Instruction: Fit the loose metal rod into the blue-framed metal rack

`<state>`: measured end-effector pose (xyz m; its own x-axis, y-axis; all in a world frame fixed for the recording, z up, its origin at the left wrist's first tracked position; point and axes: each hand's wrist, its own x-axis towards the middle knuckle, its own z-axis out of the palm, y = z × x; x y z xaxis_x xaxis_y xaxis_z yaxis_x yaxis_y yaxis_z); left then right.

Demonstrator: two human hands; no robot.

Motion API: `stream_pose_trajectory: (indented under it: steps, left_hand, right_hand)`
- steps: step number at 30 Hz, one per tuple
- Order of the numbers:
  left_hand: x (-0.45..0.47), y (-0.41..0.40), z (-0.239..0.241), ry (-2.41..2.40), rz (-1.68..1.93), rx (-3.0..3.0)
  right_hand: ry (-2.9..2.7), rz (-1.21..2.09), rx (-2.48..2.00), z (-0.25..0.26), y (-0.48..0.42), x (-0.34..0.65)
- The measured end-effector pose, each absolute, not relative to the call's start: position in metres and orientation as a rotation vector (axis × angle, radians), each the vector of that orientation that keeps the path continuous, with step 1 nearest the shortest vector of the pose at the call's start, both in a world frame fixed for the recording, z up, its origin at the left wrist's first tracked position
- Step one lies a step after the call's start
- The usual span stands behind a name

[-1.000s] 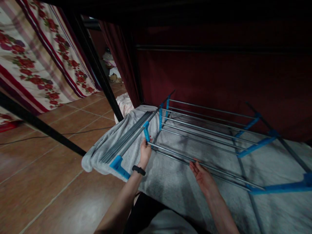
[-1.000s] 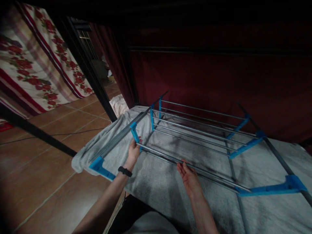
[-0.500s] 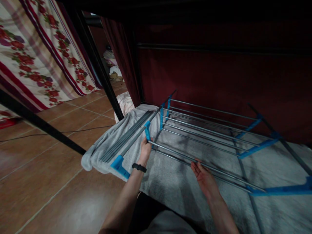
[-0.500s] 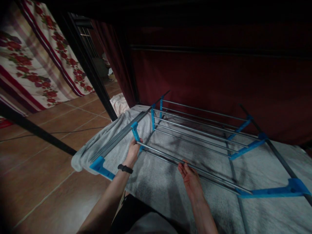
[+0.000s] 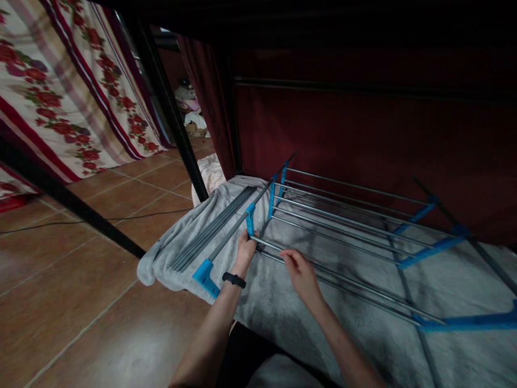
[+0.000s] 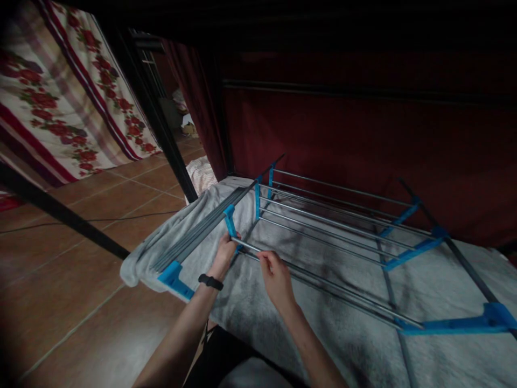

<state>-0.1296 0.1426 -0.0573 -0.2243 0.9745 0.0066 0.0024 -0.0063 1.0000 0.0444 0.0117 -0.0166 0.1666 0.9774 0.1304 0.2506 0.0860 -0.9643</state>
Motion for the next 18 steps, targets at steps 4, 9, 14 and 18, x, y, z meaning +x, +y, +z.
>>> stream_pose_trajectory:
  steps: [4, 9, 14, 18]
  left_hand:
    - [-0.131, 0.141, -0.055, 1.346, 1.400, 1.103]
    - [-0.129, 0.141, -0.059, 1.319, 1.437, 1.088]
    - [-0.123, 0.140, -0.066, 1.324, 1.458, 1.046]
    - [-0.123, 0.139, -0.067, 1.316, 1.471, 1.038]
  right_hand:
    - [-1.870, 0.544, -1.542, 0.012, 0.060, 0.003]
    - [-2.153, 0.510, -1.764, 0.020, 0.092, -0.021]
    - [-2.192, 0.533, -1.843, 0.014, 0.104, -0.024]
    - [-2.315, 0.470, -1.858, 0.013, 0.107, -0.023]
